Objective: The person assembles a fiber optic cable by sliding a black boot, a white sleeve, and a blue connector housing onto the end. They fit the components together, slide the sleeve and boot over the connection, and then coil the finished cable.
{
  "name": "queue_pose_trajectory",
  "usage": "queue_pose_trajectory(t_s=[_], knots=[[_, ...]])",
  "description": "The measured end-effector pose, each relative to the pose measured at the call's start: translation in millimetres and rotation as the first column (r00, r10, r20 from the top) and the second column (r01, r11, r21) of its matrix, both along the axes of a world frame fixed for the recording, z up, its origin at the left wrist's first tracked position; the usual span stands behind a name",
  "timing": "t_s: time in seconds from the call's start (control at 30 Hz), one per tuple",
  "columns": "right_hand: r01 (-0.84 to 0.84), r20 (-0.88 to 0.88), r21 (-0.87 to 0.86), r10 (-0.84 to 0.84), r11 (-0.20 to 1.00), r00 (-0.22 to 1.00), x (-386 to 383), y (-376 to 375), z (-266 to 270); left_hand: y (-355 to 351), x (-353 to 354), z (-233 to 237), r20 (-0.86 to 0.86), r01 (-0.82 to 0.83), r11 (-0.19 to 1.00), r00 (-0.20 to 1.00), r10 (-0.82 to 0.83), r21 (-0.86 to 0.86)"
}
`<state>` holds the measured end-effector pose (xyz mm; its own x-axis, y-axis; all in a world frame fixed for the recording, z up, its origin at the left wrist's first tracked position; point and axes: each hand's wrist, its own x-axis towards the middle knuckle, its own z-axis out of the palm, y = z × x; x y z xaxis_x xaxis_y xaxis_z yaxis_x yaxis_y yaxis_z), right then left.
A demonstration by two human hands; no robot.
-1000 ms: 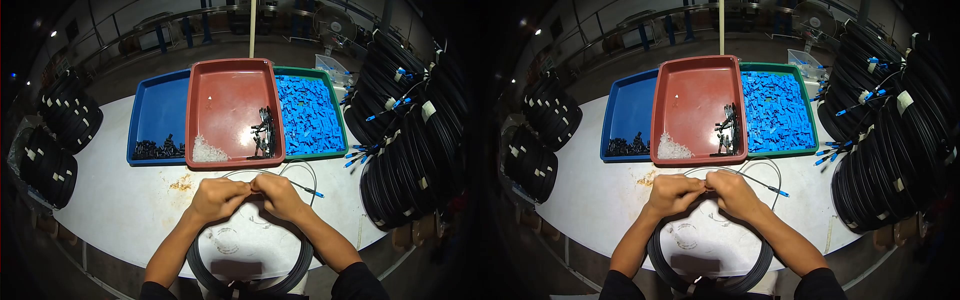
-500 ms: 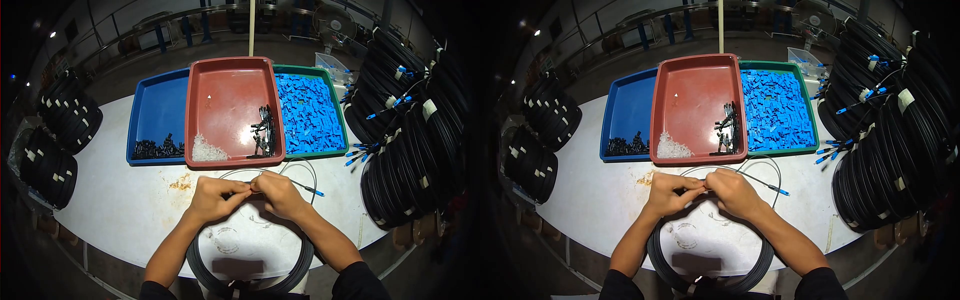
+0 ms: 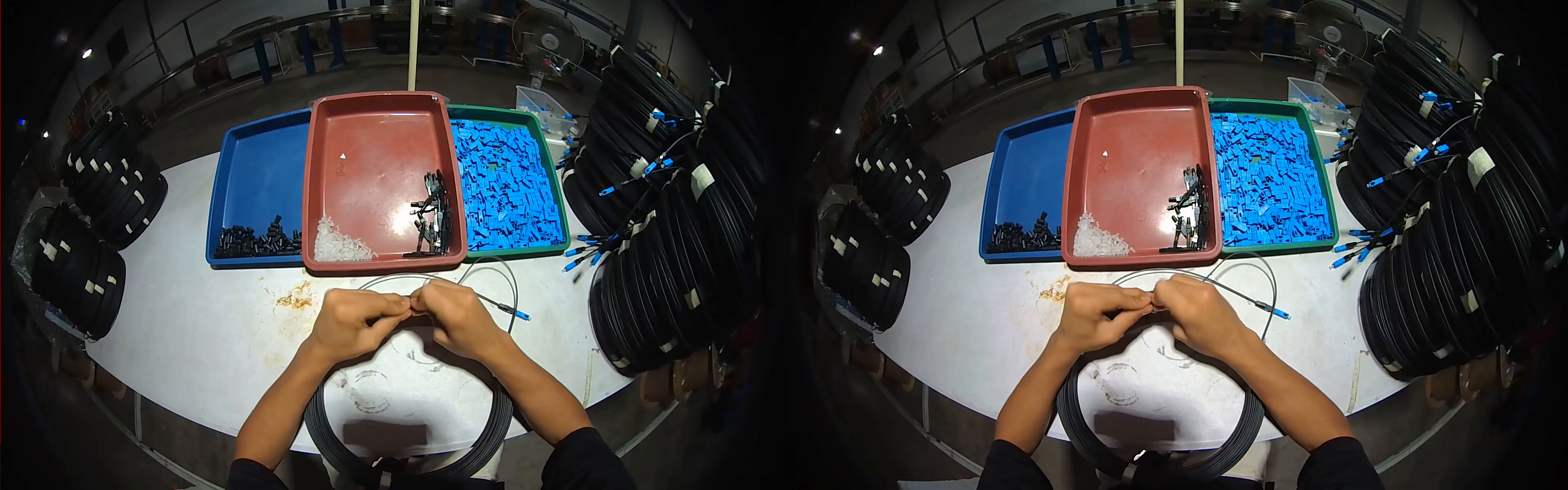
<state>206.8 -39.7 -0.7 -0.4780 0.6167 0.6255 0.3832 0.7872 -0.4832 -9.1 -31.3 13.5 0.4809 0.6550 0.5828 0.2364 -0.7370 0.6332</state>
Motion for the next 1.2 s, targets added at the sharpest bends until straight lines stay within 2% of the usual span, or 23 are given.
queue_pose_trajectory(t_s=[0.03,0.1,0.17,0.23,0.27,0.33,0.43,0.47,0.5,0.53,0.57,0.63,0.7,0.8,0.83,0.9,0.97,1.0,1.03,1.07,1.1,1.17,1.2], knots=[[0.002,-0.003,-0.001,-0.002,1.000,1.000,0.3,-0.3,0.3,2.0,-1.1,0.4,-0.132,0.062,0.924,0.991,-0.012,0.377],[-0.035,-0.114,-0.565,-0.036,0.825,0.993,1.2,-0.7,2.3,2.3,-3.0,-1.7,-0.242,0.101,0.841,0.970,0.036,0.531],[-0.081,-0.163,-0.568,-0.015,0.819,0.987,1.2,2.3,-5.2,2.6,-3.5,0.8,-0.260,0.086,0.802,0.961,0.089,0.591],[-0.041,-0.127,-0.255,0.009,0.966,0.992,-2.9,1.2,-5.8,2.6,-2.0,-1.9,-0.192,0.053,0.857,0.980,0.054,0.513],[-0.044,-0.124,-0.257,0.013,0.965,0.992,-2.2,2.2,-4.1,-0.3,-1.2,-2.0,-0.100,-0.048,0.981,0.993,0.068,0.190],[-0.043,0.085,0.182,0.028,0.982,0.996,0.9,4.7,1.8,-0.4,-0.9,-2.0,0.050,-0.079,0.931,0.993,0.104,-0.357],[-0.010,0.126,0.272,-0.025,0.962,0.992,0.1,-0.8,7.7,-3.9,0.2,0.7,0.112,-0.014,0.859,0.990,0.082,-0.512],[-0.006,0.123,0.272,-0.028,0.962,0.992,0.5,-0.8,4.5,-5.5,2.4,1.8,0.046,-0.079,0.951,0.994,0.096,-0.298],[-0.003,0.054,0.089,-0.002,0.996,0.999,0.7,0.4,-0.7,-5.6,4.1,-2.1,0.035,-0.074,0.994,0.996,0.077,-0.075],[-0.012,-0.020,-0.095,0.010,0.995,1.000,0.8,1.1,-3.4,-0.9,1.7,-3.7,-0.084,-0.019,0.977,0.996,0.037,0.212],[-0.008,-0.025,-0.095,0.005,0.995,1.000,0.7,0.8,-3.5,3.6,-0.9,-3.3,-0.209,0.074,0.878,0.978,0.030,0.473],[-0.059,-0.117,-0.420,0.010,0.906,0.993,0.3,1.0,-3.0,4.6,-0.5,1.7,-0.239,0.092,0.843,0.970,0.044,0.530],[-0.042,-0.079,-0.313,0.018,0.949,0.997,0.8,2.7,-3.7,4.6,-1.4,1.9,-0.261,0.100,0.806,0.963,0.070,0.584],[-0.027,0.008,-0.095,0.028,0.995,1.000,0.6,3.1,-1.8,-1.5,-0.6,-7.1,-0.005,-0.086,0.996,0.996,0.086,-0.007],[-0.034,0.060,0.056,0.031,0.998,0.998,0.8,2.0,3.9,-2.0,-0.3,-6.3,0.000,-0.089,0.996,0.996,0.089,-0.006],[-0.049,0.111,0.205,0.026,0.978,0.993,1.1,0.3,8.9,-3.6,-0.3,-2.2,0.182,0.062,0.765,0.981,0.073,-0.641],[-0.009,0.118,0.270,-0.024,0.963,0.993,0.2,-1.4,8.8,-4.6,-1.1,-0.1,0.124,0.035,0.807,0.991,0.048,-0.590],[-0.008,0.117,0.270,-0.024,0.963,0.993,-0.5,-1.6,5.3,-6.2,0.7,0.4,0.059,-0.024,0.932,0.997,0.049,-0.362],[0.010,0.027,0.049,-0.011,0.999,1.000,-1.3,-1.2,-0.6,-6.8,1.9,0.6,-0.005,-0.065,0.992,0.998,0.065,-0.105],[0.008,-0.065,-0.176,-0.019,0.984,0.998,-1.5,-0.9,-3.8,3.0,-2.6,-5.3,-0.115,0.049,0.955,0.993,-0.016,0.292],[0.011,-0.068,-0.176,-0.023,0.984,0.997,-1.3,-1.0,-3.3,2.7,-2.1,-3.6,-0.118,0.054,0.955,0.993,-0.020,0.291],[-0.061,-0.200,-0.467,-0.039,0.882,0.979,-1.7,-0.4,-1.6,1.6,-1.7,0.9,-0.284,0.101,0.786,0.954,0.099,0.610],[-0.106,-0.278,-0.419,-0.016,0.902,0.960,-3.5,0.2,-3.4,3.8,-1.3,1.1,-0.233,0.061,0.778,0.966,0.111,0.626]])
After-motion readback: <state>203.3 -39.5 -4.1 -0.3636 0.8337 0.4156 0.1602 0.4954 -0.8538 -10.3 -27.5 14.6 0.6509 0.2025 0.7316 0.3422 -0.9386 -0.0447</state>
